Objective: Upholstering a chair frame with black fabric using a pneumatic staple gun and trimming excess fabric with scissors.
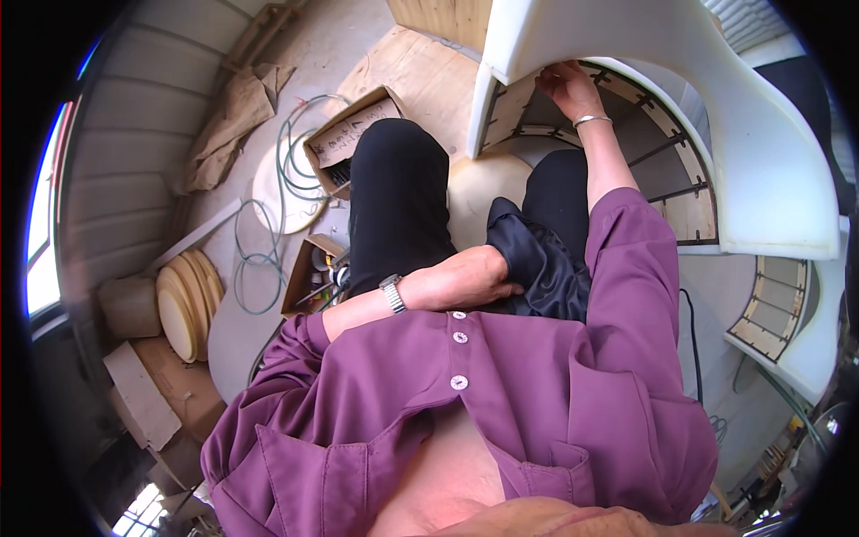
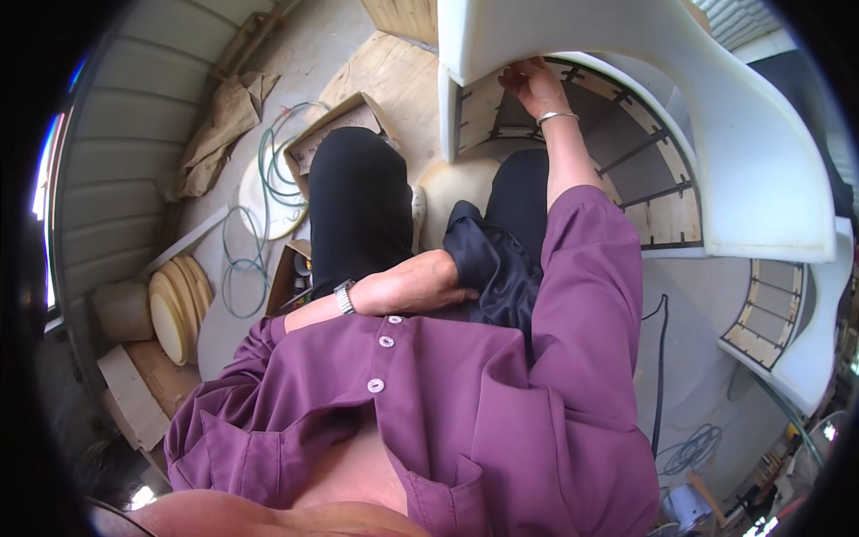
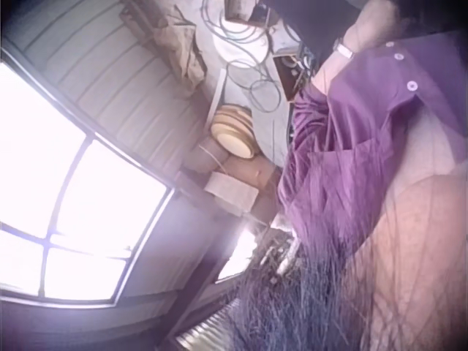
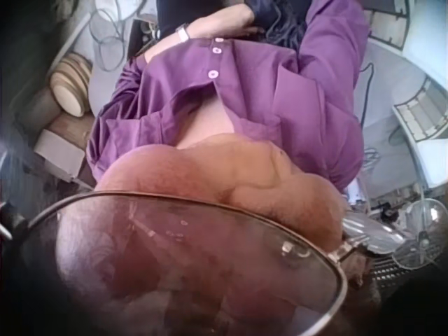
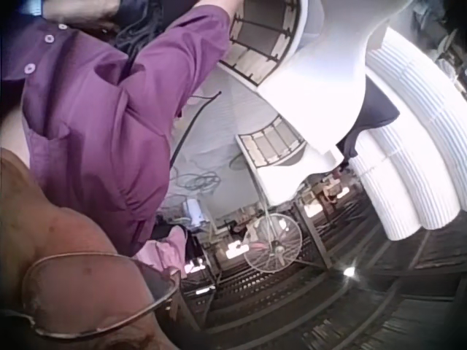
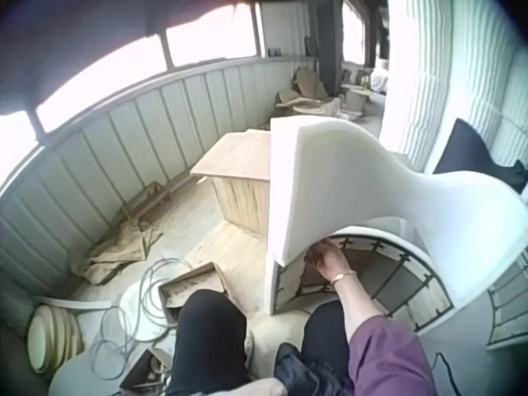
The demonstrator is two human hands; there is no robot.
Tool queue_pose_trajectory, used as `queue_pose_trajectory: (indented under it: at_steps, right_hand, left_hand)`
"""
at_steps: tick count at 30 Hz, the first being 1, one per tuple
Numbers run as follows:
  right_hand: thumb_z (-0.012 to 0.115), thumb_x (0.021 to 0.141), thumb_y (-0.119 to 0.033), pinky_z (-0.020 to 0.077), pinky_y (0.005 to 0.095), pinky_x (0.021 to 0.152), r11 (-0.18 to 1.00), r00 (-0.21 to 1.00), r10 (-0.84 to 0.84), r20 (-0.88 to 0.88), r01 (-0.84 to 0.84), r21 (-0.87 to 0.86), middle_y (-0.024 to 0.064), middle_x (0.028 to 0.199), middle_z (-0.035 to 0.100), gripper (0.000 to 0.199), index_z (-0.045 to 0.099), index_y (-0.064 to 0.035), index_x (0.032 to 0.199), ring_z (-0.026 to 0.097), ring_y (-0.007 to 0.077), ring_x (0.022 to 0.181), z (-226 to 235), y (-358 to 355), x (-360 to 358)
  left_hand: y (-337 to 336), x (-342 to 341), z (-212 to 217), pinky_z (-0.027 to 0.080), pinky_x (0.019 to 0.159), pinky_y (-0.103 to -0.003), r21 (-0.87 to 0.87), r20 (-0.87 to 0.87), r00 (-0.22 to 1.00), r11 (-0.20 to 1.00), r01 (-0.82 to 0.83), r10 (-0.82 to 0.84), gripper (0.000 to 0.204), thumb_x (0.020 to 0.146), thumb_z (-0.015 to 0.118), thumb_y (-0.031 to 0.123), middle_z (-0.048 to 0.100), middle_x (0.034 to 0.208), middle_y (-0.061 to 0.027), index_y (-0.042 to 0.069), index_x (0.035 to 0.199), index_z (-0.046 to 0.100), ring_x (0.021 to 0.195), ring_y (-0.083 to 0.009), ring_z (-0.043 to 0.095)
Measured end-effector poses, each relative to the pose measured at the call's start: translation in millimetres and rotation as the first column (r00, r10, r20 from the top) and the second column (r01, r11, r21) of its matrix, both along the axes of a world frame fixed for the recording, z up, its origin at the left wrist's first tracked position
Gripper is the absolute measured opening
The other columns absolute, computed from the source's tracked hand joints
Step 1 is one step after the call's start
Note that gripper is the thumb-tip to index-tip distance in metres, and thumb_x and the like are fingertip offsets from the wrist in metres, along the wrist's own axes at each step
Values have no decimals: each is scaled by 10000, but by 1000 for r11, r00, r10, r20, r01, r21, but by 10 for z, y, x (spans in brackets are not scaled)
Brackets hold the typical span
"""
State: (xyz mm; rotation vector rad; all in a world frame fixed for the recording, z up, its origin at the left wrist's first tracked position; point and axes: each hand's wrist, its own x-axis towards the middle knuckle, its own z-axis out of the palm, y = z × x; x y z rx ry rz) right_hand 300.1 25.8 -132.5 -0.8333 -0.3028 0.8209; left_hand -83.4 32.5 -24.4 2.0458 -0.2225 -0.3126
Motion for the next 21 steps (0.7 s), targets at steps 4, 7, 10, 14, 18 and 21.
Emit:
queue_pose_trajectory:
  at_steps: [4,7,10,14,18,21]
  right_hand:
    - [566,984,-17,599,461,847,946,946,317,-67,-321,-46,96,1089,675,304,538,-97,1276,681,234,913,26,14,-119]
    - [561,1004,-37,596,472,865,922,920,383,-77,-386,-33,108,1135,673,294,534,-99,1290,689,260,983,102,8,-188]
    - [571,1010,-57,589,485,886,932,927,360,-108,-363,-12,122,1178,678,302,529,-102,1305,693,289,1042,129,-57,-208]
    - [629,985,-91,559,516,916,967,955,254,-152,-249,51,151,1257,685,300,583,-99,1281,684,289,1107,-9,-382,29]
    - [666,964,-148,548,458,943,913,872,-349,-343,399,85,78,1095,705,211,687,-90,1167,661,236,1047,-87,-1414,153]
    - [668,962,-173,558,393,863,573,616,-665,-422,783,241,39,979,688,120,669,-107,1063,652,174,922,-56,-2416,293]
  left_hand:
    - [-46,32,22,522,934,-424,-19,-56,998,1000,7,-9,400,922,681,197,669,1173,-244,-11,1257,611,1127,-414,619]
    - [-77,45,-16,518,953,-421,-18,-29,999,1000,-22,21,429,939,665,245,663,1169,-256,-8,1278,598,1110,-422,619]
    - [-112,104,-15,521,939,-419,-48,13,999,998,-30,30,399,936,665,244,670,1147,-256,-7,1242,623,1108,-420,622]
    - [-104,158,-79,498,984,-395,17,-77,994,997,78,-76,396,913,663,167,659,1231,-232,-28,1254,615,1209,-376,604]
    - [-84,108,-74,522,918,-421,7,-84,996,1000,-4,5,399,958,656,286,680,1125,-254,2,1238,640,1077,-421,635]
    - [-86,124,-70,518,931,-418,-8,-105,994,1000,18,-19,396,943,680,248,679,1150,-251,3,1250,632,1090,-416,636]
